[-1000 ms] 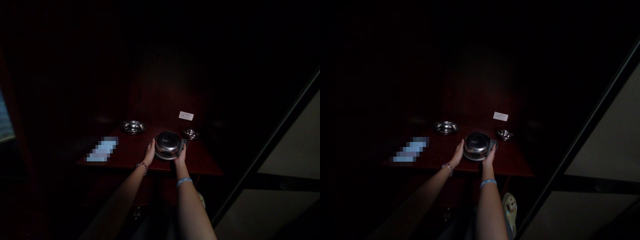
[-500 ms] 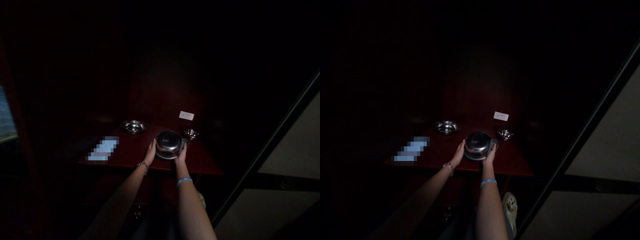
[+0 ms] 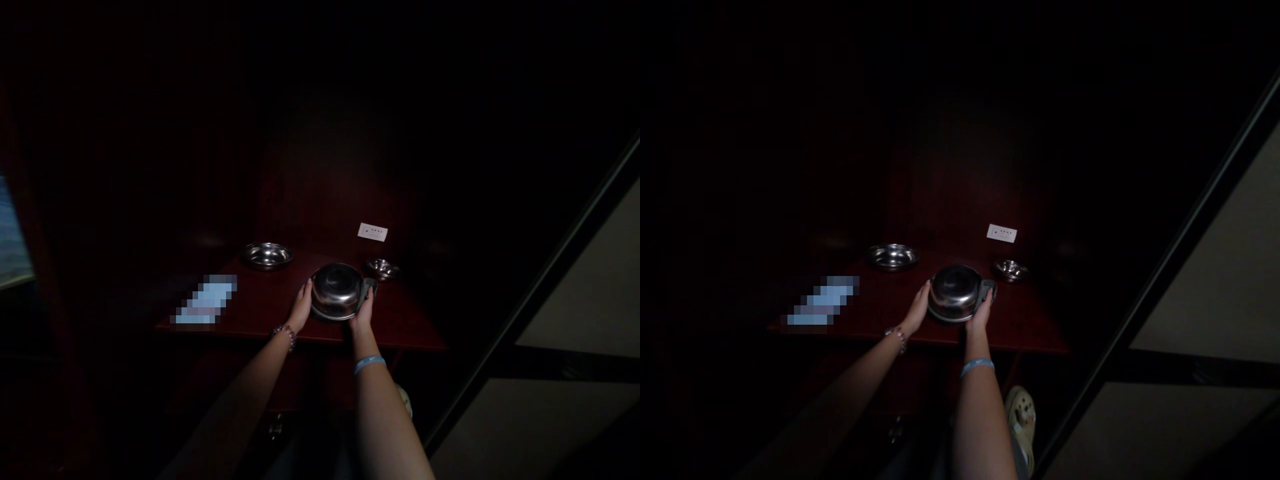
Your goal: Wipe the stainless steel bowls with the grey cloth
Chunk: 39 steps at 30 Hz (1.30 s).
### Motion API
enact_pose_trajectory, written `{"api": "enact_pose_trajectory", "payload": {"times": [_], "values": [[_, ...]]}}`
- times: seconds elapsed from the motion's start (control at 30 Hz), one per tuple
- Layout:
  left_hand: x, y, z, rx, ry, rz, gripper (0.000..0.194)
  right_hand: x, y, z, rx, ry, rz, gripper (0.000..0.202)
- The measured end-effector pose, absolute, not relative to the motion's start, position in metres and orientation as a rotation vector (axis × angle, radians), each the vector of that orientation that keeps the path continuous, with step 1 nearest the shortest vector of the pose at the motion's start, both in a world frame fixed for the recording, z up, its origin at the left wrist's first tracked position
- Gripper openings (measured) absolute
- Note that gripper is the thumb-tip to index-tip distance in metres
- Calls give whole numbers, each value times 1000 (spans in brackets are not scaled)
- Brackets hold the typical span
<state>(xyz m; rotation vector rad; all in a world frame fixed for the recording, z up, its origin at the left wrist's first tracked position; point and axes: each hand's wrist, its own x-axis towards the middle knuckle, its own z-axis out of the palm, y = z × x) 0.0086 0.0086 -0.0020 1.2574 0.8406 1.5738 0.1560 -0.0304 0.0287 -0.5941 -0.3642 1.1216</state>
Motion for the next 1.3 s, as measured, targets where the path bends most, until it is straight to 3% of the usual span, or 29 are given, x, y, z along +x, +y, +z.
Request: {"api": "enact_pose_trajectory", "payload": {"times": [1.3], "values": [[9,11,-3,1269,834,1590,52,156,-29,27,-719,-473,1018,48]]}}
